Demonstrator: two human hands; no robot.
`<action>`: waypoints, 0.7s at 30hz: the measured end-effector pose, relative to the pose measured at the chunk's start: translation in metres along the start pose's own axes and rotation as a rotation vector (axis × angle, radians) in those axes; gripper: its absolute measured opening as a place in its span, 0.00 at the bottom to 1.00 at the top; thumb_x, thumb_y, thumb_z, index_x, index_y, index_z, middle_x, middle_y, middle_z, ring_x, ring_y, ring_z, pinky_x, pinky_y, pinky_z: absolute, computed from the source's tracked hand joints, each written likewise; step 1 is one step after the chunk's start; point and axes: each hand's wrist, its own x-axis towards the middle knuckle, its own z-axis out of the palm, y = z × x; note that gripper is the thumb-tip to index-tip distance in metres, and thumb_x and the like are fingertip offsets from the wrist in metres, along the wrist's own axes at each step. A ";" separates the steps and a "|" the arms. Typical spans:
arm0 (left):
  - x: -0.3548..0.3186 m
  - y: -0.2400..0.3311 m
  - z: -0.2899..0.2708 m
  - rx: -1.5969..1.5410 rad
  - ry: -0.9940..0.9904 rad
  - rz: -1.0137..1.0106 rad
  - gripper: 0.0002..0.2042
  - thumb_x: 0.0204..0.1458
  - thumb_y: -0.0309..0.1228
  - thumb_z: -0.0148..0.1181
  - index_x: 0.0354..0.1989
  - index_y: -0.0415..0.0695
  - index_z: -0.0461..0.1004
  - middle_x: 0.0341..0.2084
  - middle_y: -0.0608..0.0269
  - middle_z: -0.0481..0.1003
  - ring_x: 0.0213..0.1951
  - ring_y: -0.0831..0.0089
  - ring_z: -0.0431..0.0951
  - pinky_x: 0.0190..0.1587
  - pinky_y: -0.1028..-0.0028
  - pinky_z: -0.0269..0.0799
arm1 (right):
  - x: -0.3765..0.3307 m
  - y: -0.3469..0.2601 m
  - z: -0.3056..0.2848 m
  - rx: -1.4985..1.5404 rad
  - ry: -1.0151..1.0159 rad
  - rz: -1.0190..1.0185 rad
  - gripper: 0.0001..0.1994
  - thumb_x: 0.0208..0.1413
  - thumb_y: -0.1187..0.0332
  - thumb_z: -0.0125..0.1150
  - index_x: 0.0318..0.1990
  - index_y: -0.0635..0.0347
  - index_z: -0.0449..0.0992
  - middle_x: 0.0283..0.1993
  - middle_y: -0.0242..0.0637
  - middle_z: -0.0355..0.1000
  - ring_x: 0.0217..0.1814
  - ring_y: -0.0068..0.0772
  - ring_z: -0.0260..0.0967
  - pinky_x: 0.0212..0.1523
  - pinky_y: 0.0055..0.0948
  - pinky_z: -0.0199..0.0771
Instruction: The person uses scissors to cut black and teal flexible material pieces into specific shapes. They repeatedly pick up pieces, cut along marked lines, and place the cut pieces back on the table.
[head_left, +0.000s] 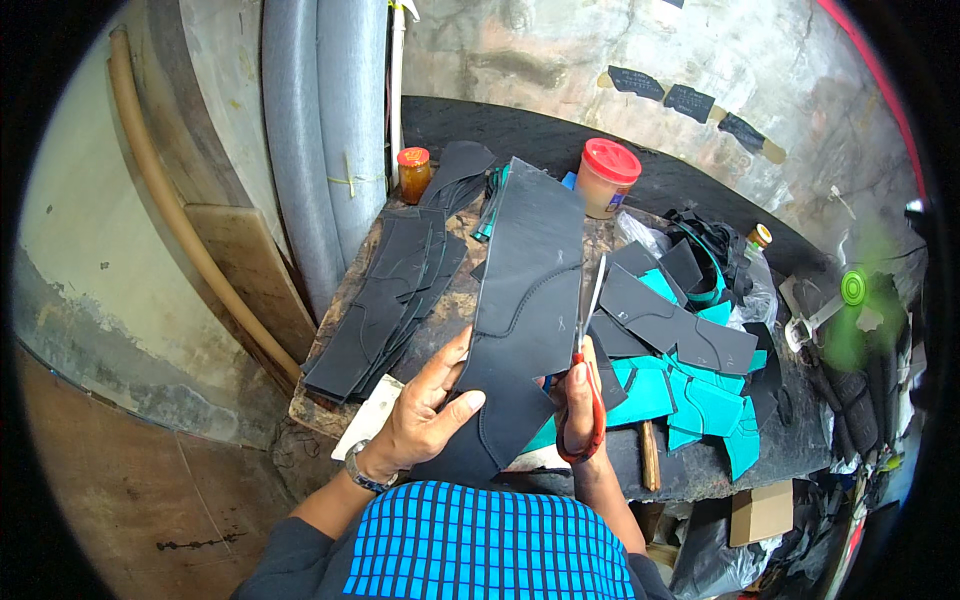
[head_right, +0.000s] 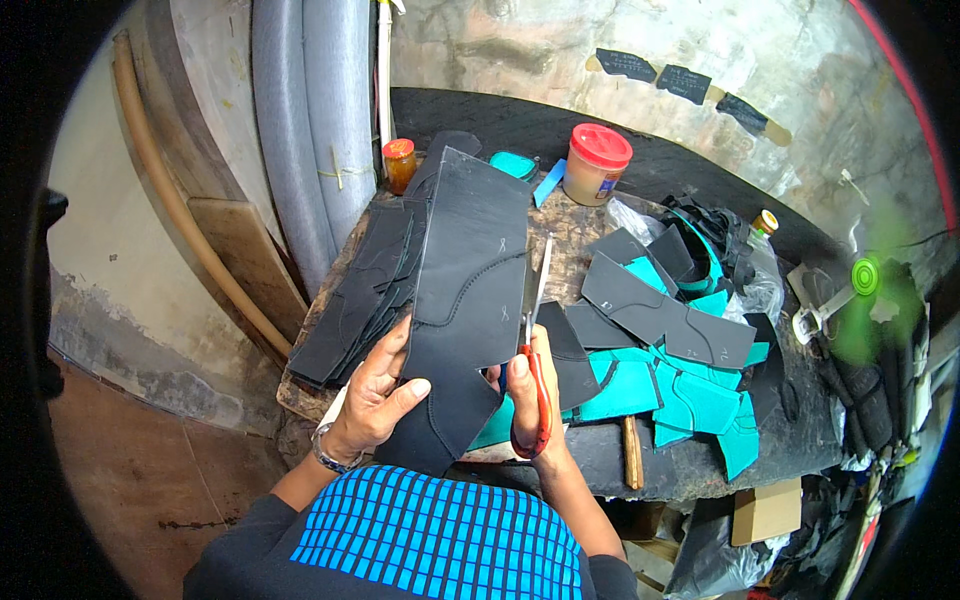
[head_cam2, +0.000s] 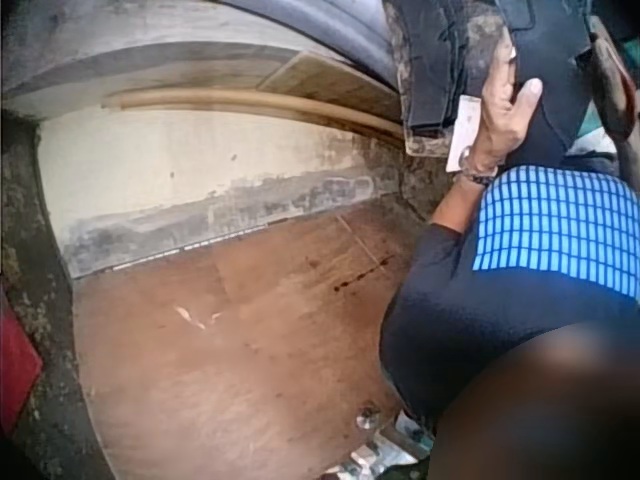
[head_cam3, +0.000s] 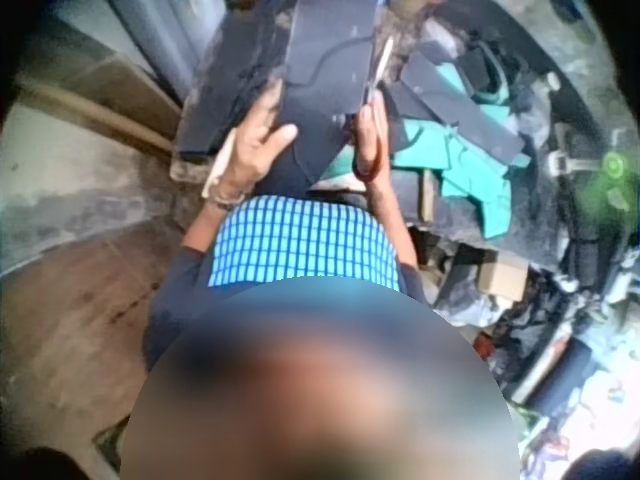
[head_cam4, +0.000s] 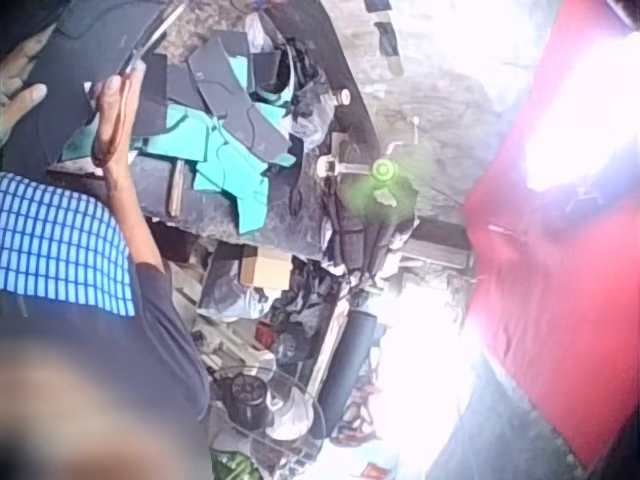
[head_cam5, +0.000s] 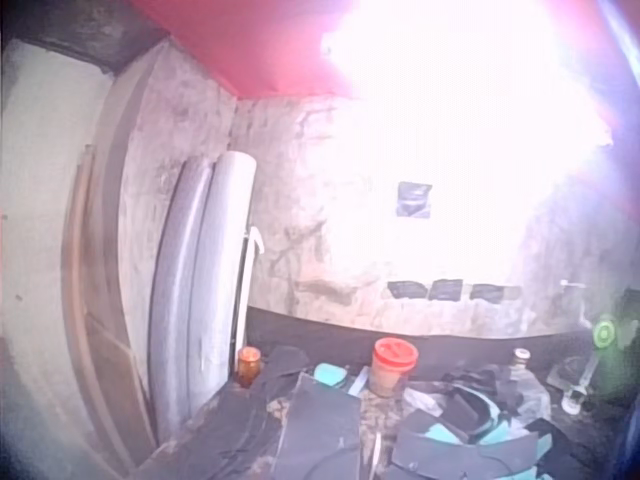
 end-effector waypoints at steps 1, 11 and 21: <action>0.000 -0.001 0.000 -0.008 -0.015 0.001 0.33 0.58 0.19 0.52 0.71 0.31 0.45 0.69 0.48 0.52 0.70 0.65 0.53 0.70 0.67 0.47 | 0.000 -0.002 -0.003 -0.023 -0.036 0.011 0.28 0.62 0.44 0.51 0.52 0.63 0.63 0.32 0.27 0.62 0.32 0.18 0.59 0.36 0.21 0.65; -0.004 -0.007 -0.003 0.176 -0.020 0.064 0.32 0.59 0.18 0.51 0.70 0.31 0.46 0.69 0.45 0.53 0.70 0.62 0.53 0.70 0.67 0.49 | 0.000 -0.001 -0.014 -0.880 0.235 -0.314 0.35 0.42 0.63 0.78 0.59 0.59 0.66 0.36 0.40 0.64 0.32 0.37 0.68 0.31 0.33 0.70; -0.006 -0.004 0.000 0.073 -0.015 0.003 0.33 0.58 0.18 0.51 0.70 0.30 0.44 0.68 0.44 0.55 0.69 0.62 0.56 0.70 0.68 0.50 | 0.001 0.005 -0.033 -1.098 0.281 -0.349 0.31 0.45 0.69 0.72 0.59 0.57 0.68 0.34 0.44 0.63 0.30 0.46 0.66 0.29 0.41 0.69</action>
